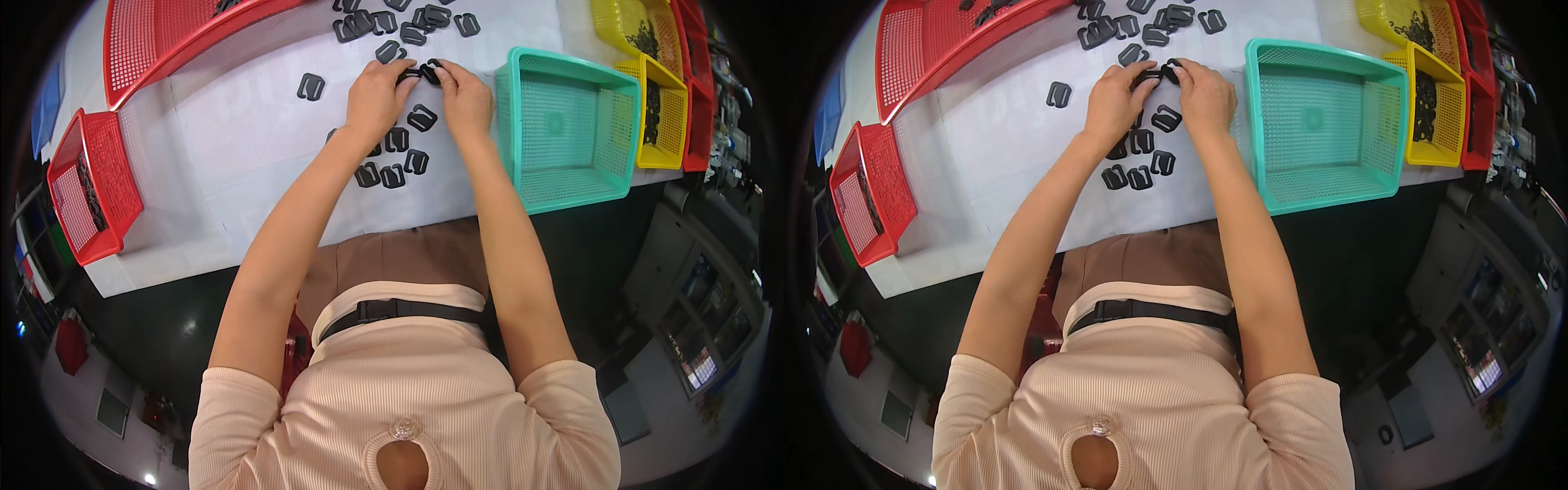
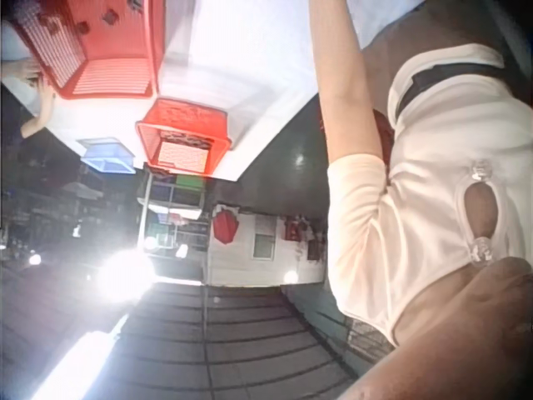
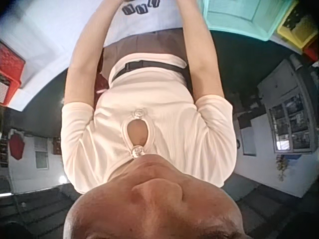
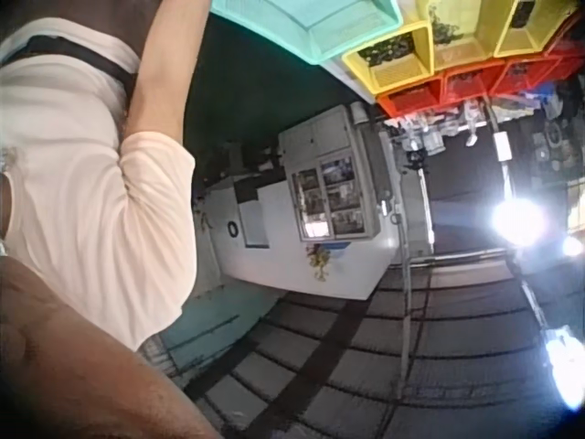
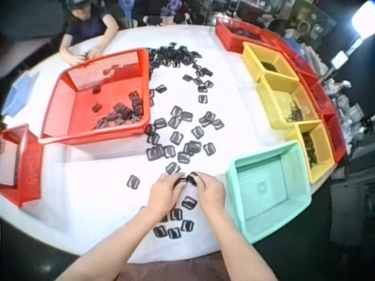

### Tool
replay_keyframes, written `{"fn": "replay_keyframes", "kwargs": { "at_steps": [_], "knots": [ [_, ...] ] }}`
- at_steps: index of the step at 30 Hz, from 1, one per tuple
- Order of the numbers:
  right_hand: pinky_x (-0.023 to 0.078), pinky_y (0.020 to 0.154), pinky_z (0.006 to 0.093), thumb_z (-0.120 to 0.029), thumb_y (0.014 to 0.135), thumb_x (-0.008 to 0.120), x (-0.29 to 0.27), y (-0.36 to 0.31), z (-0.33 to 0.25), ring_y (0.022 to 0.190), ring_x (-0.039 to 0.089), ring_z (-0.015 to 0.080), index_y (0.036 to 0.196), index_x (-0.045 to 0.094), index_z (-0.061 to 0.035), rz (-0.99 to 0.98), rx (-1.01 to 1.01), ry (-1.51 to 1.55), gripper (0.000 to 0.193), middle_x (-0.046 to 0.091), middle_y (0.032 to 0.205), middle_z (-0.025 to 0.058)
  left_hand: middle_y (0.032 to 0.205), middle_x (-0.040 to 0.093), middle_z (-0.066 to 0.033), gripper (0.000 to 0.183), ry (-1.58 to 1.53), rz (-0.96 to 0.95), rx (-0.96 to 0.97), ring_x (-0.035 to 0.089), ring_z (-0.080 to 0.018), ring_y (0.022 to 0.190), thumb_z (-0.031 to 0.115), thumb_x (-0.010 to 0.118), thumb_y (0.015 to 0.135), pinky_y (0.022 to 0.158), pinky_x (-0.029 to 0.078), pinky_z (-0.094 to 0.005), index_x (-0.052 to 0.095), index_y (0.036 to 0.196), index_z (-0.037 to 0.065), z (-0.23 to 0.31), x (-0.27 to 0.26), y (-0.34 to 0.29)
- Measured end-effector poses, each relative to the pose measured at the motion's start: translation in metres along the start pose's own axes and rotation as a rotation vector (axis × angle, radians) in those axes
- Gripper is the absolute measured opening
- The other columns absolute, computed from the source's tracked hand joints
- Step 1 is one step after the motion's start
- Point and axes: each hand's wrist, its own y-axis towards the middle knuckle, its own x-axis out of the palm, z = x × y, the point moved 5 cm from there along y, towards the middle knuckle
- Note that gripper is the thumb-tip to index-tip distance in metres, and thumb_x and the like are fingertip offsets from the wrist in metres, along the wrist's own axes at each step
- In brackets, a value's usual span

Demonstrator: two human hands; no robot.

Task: The person sorts black plastic buckles from a large pile into a red basket, handling them individually or in small groups by hand on a white table.

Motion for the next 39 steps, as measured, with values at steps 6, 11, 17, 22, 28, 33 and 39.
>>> {"fn": "replay_keyframes", "kwargs": {
  "at_steps": [6,11,17,22,28,33,39],
  "knots": [
    [0.036,0.092,0.0446,-0.006,0.082,0.050,-0.007,-0.036,0.010,0.111,0.045,0.0324,0.119,0.052,-0.0053,0.208,-0.017,-0.145,0.036,0.045,0.125,0.0155,0.117,0.054,0.0004,0.040,0.314,0.064,0.209,0.048,-0.0241,0.105,0.001,0.055,0.075,0.084,0.040,-0.0379,0.059,0.113,0.015,-0.004,-0.011,0.006],
    [0.035,0.094,0.0455,-0.003,0.081,0.051,0.003,-0.066,-0.005,0.113,0.043,0.0332,0.122,0.049,-0.0049,0.023,-0.141,-0.255,0.041,0.043,0.126,0.0157,0.119,0.053,0.0005,0.047,0.497,0.031,0.240,0.047,-0.0245,0.109,-0.003,0.052,0.071,0.086,0.037,-0.0391,0.058,0.114,0.014,-0.015,-0.025,-0.022],
    [0.038,0.085,0.0421,-0.015,0.073,0.069,-0.005,-0.017,-0.016,0.106,0.046,0.0305,0.114,0.055,-0.0091,0.059,-0.011,-0.055,0.045,0.050,0.114,0.0117,0.113,0.055,-0.0005,0.037,0.408,0.122,-0.023,0.047,-0.0229,0.107,0.001,0.058,0.071,0.084,0.036,-0.0391,0.060,0.107,0.010,-0.040,-0.062,-0.051],
    [0.041,0.082,0.0397,-0.018,0.066,0.077,-0.001,0.010,0.005,0.097,0.052,0.0278,0.104,0.057,-0.0112,-0.173,0.203,0.028,0.044,0.055,0.100,0.0091,0.115,0.054,-0.0086,0.036,0.315,0.227,-0.246,0.047,-0.0280,0.106,0.010,0.062,0.077,0.083,0.040,-0.0407,0.057,0.113,0.009,-0.071,-0.088,-0.055],
    [0.045,0.078,0.0366,-0.019,0.065,0.077,-0.002,0.006,0.011,0.093,0.055,0.0255,0.103,0.057,-0.0110,-0.130,0.213,0.039,0.044,0.056,0.098,0.0076,0.117,0.053,-0.0122,0.041,0.270,0.234,-0.305,0.048,-0.0306,0.104,0.019,0.066,0.077,0.086,0.042,-0.0399,0.056,0.115,0.008,-0.089,-0.091,-0.054],
    [0.046,0.076,0.0375,-0.020,0.065,0.078,0.001,0.007,0.007,0.089,0.058,0.0247,0.105,0.056,-0.0111,-0.380,0.402,0.117,0.047,0.059,0.096,0.0073,0.111,0.054,-0.0093,0.046,0.341,0.258,-0.274,0.048,-0.0283,0.101,0.025,0.071,0.072,0.079,0.042,-0.0410,0.056,0.113,0.008,-0.083,-0.083,-0.050],
    [0.046,0.076,0.0381,-0.023,0.064,0.079,0.017,0.013,-0.031,0.089,0.058,0.0269,0.096,0.059,-0.0089,-0.246,0.125,0.031,0.040,0.060,0.096,0.0088,0.097,0.057,-0.0066,0.043,0.213,0.180,-0.357,0.051,-0.0260,0.095,0.023,0.076,0.067,0.074,0.042,-0.0401,0.058,0.104,0.009,-0.087,-0.068,-0.030]
  ]
}}
